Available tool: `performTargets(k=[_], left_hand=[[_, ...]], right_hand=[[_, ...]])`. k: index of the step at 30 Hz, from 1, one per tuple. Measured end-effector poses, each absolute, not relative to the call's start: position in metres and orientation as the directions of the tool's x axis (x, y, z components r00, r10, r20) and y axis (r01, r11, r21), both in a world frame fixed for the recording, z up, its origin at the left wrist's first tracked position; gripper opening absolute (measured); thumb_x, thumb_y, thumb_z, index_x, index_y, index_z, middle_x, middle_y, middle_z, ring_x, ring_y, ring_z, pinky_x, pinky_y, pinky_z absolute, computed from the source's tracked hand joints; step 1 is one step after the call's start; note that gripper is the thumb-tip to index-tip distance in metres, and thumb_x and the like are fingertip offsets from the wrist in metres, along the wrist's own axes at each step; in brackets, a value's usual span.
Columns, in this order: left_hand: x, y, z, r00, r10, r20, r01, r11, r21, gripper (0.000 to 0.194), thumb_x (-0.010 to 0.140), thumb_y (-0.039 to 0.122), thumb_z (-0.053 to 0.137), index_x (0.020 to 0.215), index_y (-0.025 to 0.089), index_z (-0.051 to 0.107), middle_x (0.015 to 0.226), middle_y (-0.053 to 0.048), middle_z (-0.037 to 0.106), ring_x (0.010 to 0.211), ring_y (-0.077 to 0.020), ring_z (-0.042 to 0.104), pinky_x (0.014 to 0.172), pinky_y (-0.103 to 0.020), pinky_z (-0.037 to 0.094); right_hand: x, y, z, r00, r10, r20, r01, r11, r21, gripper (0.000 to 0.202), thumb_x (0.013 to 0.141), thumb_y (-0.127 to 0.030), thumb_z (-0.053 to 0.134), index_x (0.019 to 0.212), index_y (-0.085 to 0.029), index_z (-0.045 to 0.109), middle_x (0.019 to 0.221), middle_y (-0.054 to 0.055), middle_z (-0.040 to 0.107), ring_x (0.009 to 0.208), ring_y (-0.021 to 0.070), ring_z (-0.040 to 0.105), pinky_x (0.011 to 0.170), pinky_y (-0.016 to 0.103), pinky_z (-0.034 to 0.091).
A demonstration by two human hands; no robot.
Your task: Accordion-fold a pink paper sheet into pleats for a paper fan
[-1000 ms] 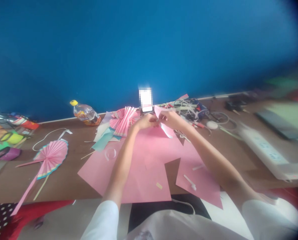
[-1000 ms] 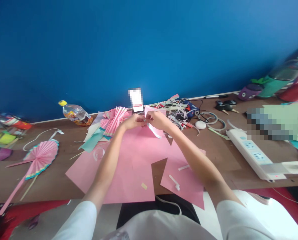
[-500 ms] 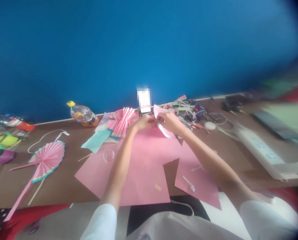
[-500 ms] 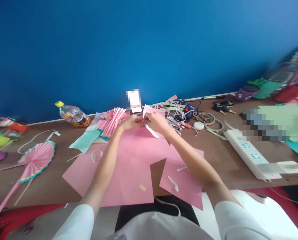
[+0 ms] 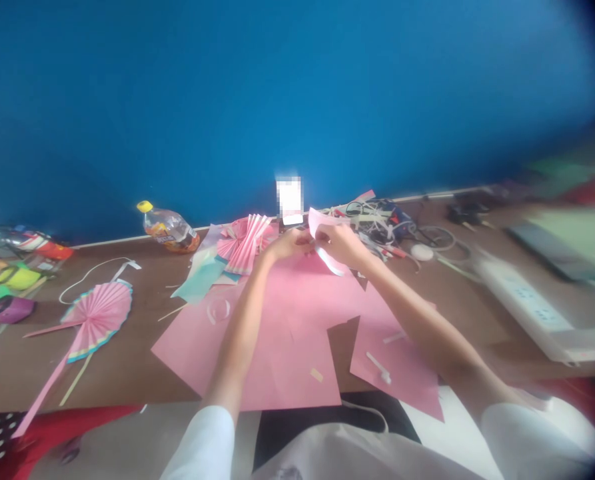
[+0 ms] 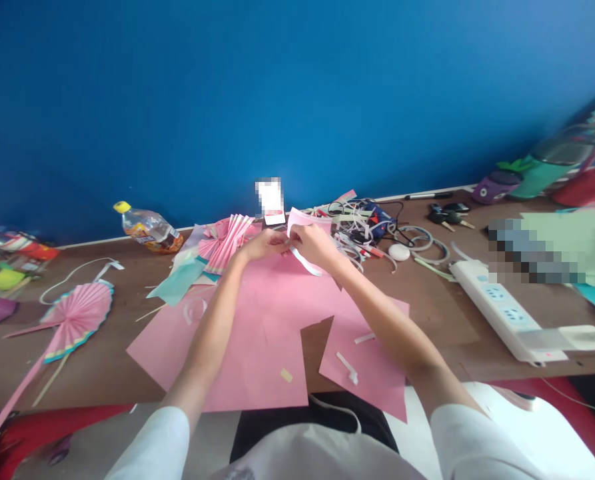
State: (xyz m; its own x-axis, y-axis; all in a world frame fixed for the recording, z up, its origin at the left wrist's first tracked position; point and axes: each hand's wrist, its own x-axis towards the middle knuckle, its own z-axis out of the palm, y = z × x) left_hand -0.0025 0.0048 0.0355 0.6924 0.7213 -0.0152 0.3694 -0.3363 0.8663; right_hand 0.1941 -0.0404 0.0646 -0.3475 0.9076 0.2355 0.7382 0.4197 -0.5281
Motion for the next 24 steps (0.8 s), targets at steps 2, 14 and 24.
performTargets(k=[2,14,24], left_hand=[[-0.003,0.005,0.0356,0.691,0.723,-0.015,0.375,-0.34,0.862,0.027,0.085,0.04,0.061,0.085,0.015,0.069,0.078,-0.004,0.07,0.072,-0.0125,0.065,0.072,-0.024,0.049],[-0.0035,0.0051,0.0357,0.69,0.723,-0.024,0.383,-0.337,0.86,0.027,0.085,0.039,0.06,0.082,0.014,0.069,0.077,-0.003,0.069,0.073,-0.012,0.064,0.072,-0.024,0.05],[-0.0044,0.0058,0.0358,0.69,0.724,-0.026,0.395,-0.347,0.851,0.025,0.085,0.04,0.06,0.085,0.016,0.069,0.078,-0.002,0.069,0.073,-0.012,0.065,0.072,-0.023,0.049]], right_hand=[[0.1938,-0.0399,0.0634,-0.337,0.914,0.226,0.738,0.405,-0.54,0.013,0.081,-0.013,0.055,0.085,-0.017,0.067,0.082,0.006,0.071,0.072,0.0164,0.059,0.063,0.024,0.036],[0.1914,-0.0384,0.0573,-0.314,0.924,0.22,0.799,0.382,-0.465,0.017,0.084,-0.017,0.052,0.087,-0.018,0.068,0.081,0.007,0.07,0.071,0.0186,0.059,0.061,0.025,0.035],[0.1903,-0.0398,0.0569,-0.306,0.928,0.21,0.815,0.37,-0.446,0.017,0.086,-0.022,0.052,0.091,-0.019,0.068,0.086,0.008,0.071,0.074,0.0202,0.06,0.061,0.026,0.034]])
